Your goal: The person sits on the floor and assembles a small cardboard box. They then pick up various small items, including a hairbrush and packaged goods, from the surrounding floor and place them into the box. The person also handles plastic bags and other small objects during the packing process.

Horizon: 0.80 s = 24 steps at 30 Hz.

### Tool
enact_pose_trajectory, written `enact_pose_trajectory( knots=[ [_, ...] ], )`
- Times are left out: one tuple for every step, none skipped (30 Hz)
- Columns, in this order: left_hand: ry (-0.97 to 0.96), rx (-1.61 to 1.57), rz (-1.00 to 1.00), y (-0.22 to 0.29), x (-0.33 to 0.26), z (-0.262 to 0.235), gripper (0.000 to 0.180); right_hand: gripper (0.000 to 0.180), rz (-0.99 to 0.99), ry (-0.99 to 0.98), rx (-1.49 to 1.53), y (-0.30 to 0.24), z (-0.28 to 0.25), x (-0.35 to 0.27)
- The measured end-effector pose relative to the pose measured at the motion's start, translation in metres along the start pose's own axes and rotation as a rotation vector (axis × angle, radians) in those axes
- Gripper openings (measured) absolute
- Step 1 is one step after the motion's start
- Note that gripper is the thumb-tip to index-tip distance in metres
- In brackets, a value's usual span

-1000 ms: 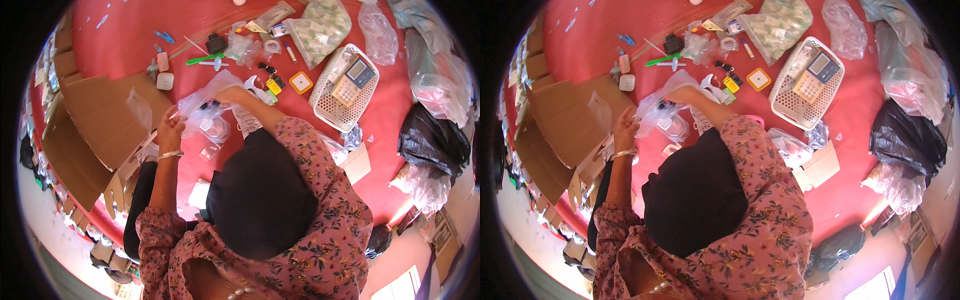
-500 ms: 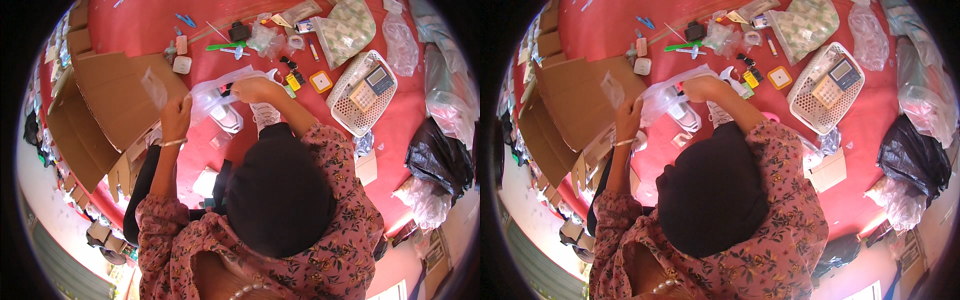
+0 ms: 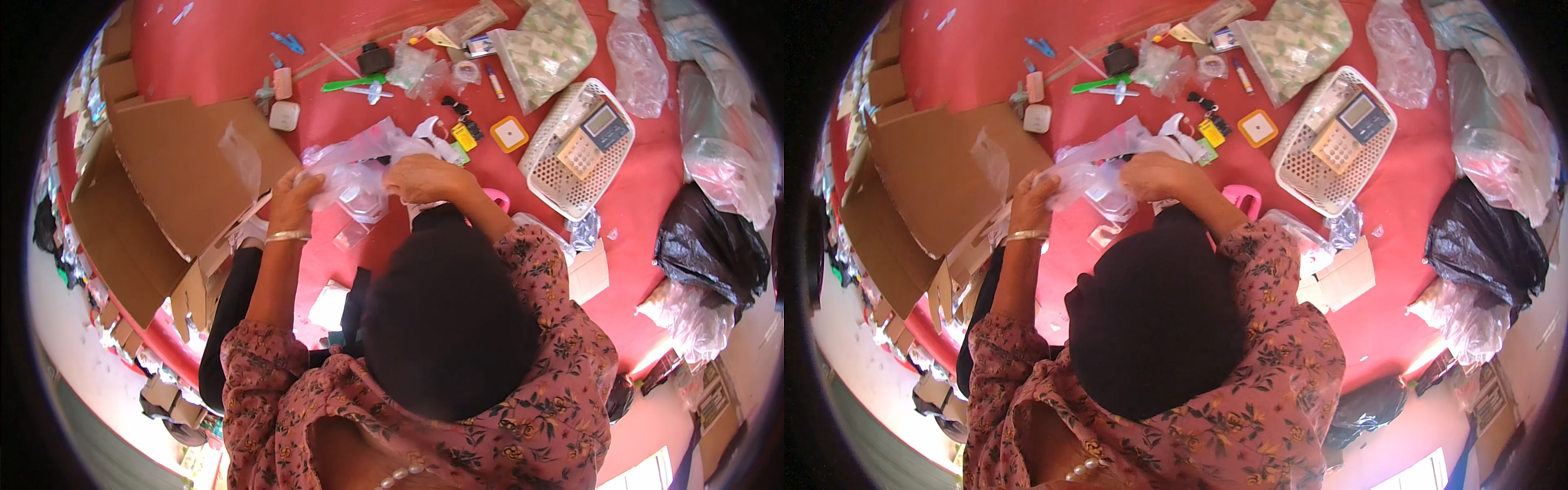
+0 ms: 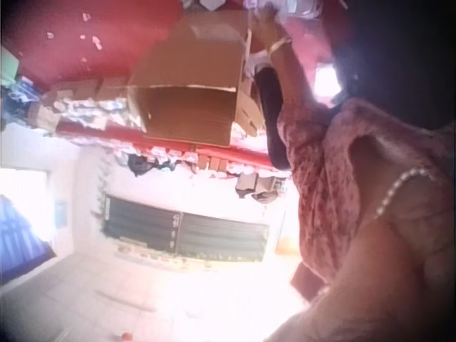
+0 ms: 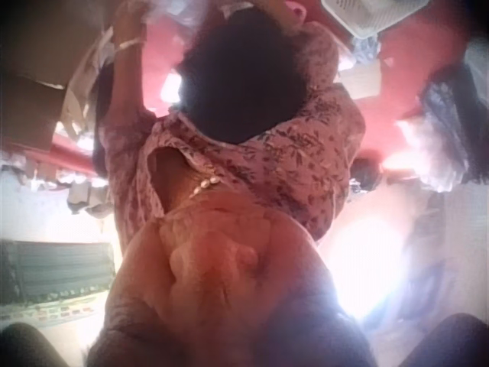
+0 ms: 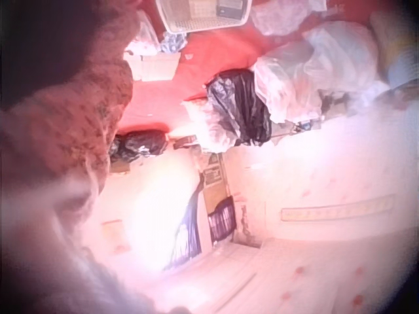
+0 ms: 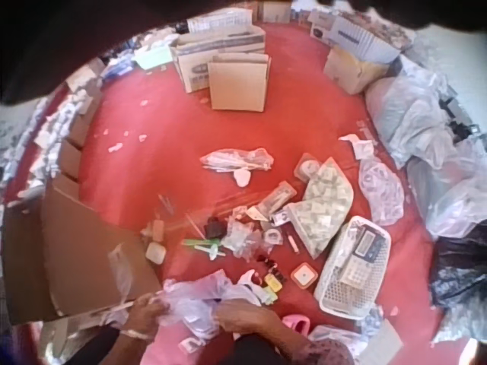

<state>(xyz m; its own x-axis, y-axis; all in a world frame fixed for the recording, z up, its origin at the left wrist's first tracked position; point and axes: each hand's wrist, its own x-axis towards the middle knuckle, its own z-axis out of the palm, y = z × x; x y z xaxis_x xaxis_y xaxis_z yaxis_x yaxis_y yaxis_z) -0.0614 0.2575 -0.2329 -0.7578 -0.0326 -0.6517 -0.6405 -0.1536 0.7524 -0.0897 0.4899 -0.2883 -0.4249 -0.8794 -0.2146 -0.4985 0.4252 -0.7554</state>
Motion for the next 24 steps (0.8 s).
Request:
enact_pose_trajectory(
  knots=[
    [0.054, -0.014, 0.01, -0.002, -0.002, 0.001, 0.008, 0.016, 0.062, 0.083, 0.22, -0.002, -0.007, -0.004],
    [0.05, 0.023, 0.017, -0.005, -0.003, 0.001, 0.008, 0.015, 0.153, 0.228, 0.521, 0.0, -0.019, -0.01],
    [0.051, 0.064, 0.023, -0.007, -0.006, -0.002, 0.008, 0.015, 0.237, 0.375, 0.826, 0.0, -0.035, -0.016],
    [0.054, 0.108, 0.029, -0.01, -0.008, -0.005, 0.008, 0.014, 0.319, 0.526, 1.133, 0.002, -0.044, -0.023],
    [0.023, 0.069, 0.051, -0.016, -0.009, -0.01, 0.008, 0.016, 0.499, 0.728, 0.877, 0.023, -0.036, -0.027],
    [0.013, 0.02, 0.037, -0.015, -0.009, -0.006, 0.008, 0.019, 0.669, 0.921, 0.601, 0.053, -0.022, -0.03],
    [0.007, -0.027, 0.021, -0.011, -0.011, -0.002, 0.008, 0.02, 0.861, 0.849, 0.232, 0.074, -0.01, -0.034],
    [-0.004, -0.076, 0.006, -0.007, -0.011, 0.0, 0.008, 0.022, 1.034, 0.756, -0.147, 0.09, 0.0, -0.036],
    [-0.001, -0.072, 0.002, -0.002, -0.01, 0.001, 0.007, 0.024, 1.098, 0.699, -0.143, 0.099, 0.005, -0.036],
    [0.006, -0.072, -0.003, 0.001, -0.011, -0.001, 0.007, 0.025, 1.159, 0.635, -0.141, 0.104, 0.012, -0.036],
    [0.013, -0.073, -0.009, 0.001, -0.011, -0.003, 0.007, 0.026, 1.219, 0.57, -0.138, 0.11, 0.018, -0.036],
    [0.017, -0.064, -0.011, 0.001, -0.011, -0.007, 0.006, 0.026, 1.193, 0.55, -0.138, 0.114, 0.023, -0.035],
    [0.021, -0.056, -0.013, -0.001, -0.01, -0.012, 0.006, 0.025, 1.169, 0.531, -0.138, 0.119, 0.027, -0.034],
    [0.024, -0.046, -0.015, -0.002, -0.01, -0.014, 0.005, 0.025, 1.144, 0.513, -0.137, 0.125, 0.03, -0.034],
    [0.047, -0.041, -0.025, -0.003, -0.011, -0.014, 0.005, 0.025, 1.14, 0.507, -0.107, 0.13, 0.03, -0.035],
    [0.069, -0.035, -0.036, -0.004, -0.012, -0.012, 0.005, 0.025, 1.136, 0.503, -0.076, 0.134, 0.029, -0.035],
    [0.09, -0.029, -0.046, -0.004, -0.012, -0.011, 0.004, 0.025, 1.133, 0.499, -0.046, 0.139, 0.028, -0.037],
    [0.07, -0.024, -0.055, -0.004, -0.011, -0.012, 0.003, 0.024, 1.035, 0.626, 0.023, 0.146, 0.03, -0.043],
    [0.05, -0.022, -0.063, -0.006, -0.009, -0.016, 0.002, 0.024, 0.933, 0.75, 0.086, 0.153, 0.033, -0.052],
    [0.028, -0.02, -0.071, -0.007, -0.008, -0.017, 0.002, 0.024, 0.826, 0.872, 0.149, 0.16, 0.036, -0.061],
    [0.026, -0.019, -0.07, -0.006, -0.007, -0.015, 0.002, 0.021, 0.803, 0.948, 0.42, 0.16, 0.034, -0.068],
    [0.03, -0.021, -0.069, -0.003, -0.007, -0.011, 0.002, 0.018, 0.765, 0.974, 0.627, 0.147, 0.022, -0.068],
    [0.034, -0.024, -0.067, -0.002, -0.007, -0.008, 0.003, 0.016, 0.722, 0.995, 0.835, 0.133, 0.01, -0.072],
    [0.03, -0.037, -0.066, -0.002, -0.008, -0.006, 0.004, 0.013, 0.674, 1.011, 1.041, 0.113, -0.005, -0.076]
  ],
)
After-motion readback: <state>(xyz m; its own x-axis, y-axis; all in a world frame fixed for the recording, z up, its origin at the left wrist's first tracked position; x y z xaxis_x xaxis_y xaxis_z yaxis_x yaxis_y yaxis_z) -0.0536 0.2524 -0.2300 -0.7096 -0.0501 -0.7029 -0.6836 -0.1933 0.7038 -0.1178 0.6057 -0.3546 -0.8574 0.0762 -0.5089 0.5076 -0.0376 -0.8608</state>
